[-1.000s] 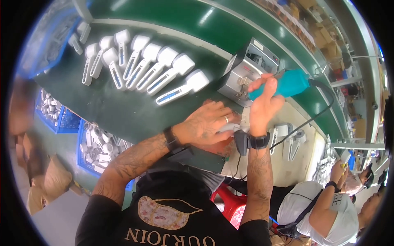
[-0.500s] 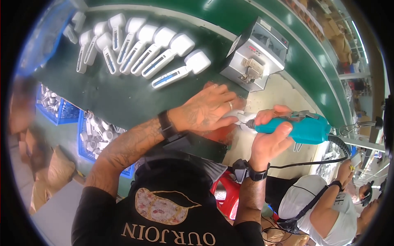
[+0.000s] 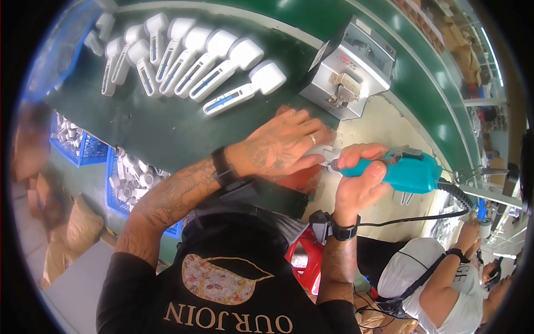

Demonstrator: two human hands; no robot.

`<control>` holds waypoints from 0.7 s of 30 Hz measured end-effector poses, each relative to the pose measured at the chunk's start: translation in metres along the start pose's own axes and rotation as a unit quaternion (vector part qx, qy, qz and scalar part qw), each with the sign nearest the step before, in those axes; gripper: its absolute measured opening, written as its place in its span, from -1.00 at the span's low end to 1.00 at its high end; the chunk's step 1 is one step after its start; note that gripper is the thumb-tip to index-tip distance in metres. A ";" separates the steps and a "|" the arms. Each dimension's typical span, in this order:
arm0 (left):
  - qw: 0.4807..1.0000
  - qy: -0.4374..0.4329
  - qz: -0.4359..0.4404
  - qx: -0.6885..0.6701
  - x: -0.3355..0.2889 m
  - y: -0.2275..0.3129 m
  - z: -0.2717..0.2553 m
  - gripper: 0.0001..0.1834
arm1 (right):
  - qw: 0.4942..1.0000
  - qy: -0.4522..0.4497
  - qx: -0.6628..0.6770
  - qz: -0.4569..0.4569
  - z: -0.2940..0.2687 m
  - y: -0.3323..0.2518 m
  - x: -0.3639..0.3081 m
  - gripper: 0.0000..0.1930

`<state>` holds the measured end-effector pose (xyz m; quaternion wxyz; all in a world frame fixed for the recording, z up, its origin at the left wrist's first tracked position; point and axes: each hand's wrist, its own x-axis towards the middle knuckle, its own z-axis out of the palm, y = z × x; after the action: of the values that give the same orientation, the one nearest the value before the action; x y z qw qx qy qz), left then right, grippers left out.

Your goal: The person picks up a white plastic component, aligns it with a second piece on a red work surface, and joins them using a power screwdriver. After each assembly, the person places the completed item into a row on the green workbench and repeats the process.

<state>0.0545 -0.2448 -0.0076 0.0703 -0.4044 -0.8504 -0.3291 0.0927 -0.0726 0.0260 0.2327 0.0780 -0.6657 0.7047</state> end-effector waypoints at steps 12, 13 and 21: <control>0.991 0.100 0.081 -0.041 -0.011 -0.009 0.006 -0.67 | 0.994 0.028 0.056 0.088 -0.013 0.000 -0.019 -0.51; 0.988 0.110 0.106 -0.022 -0.014 -0.006 0.007 -0.64 | 0.993 0.024 0.073 0.089 -0.015 -0.007 -0.021 -0.50; 0.976 0.207 -0.057 -0.039 -0.087 0.013 -0.060 -0.65 | 0.981 0.019 0.190 -0.030 -0.018 -0.083 -0.033 -0.44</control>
<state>0.1128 -0.3313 0.0118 0.2105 -0.2806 -0.8254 -0.4424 0.1614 -0.0621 0.0850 0.2475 0.1270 -0.5126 0.8123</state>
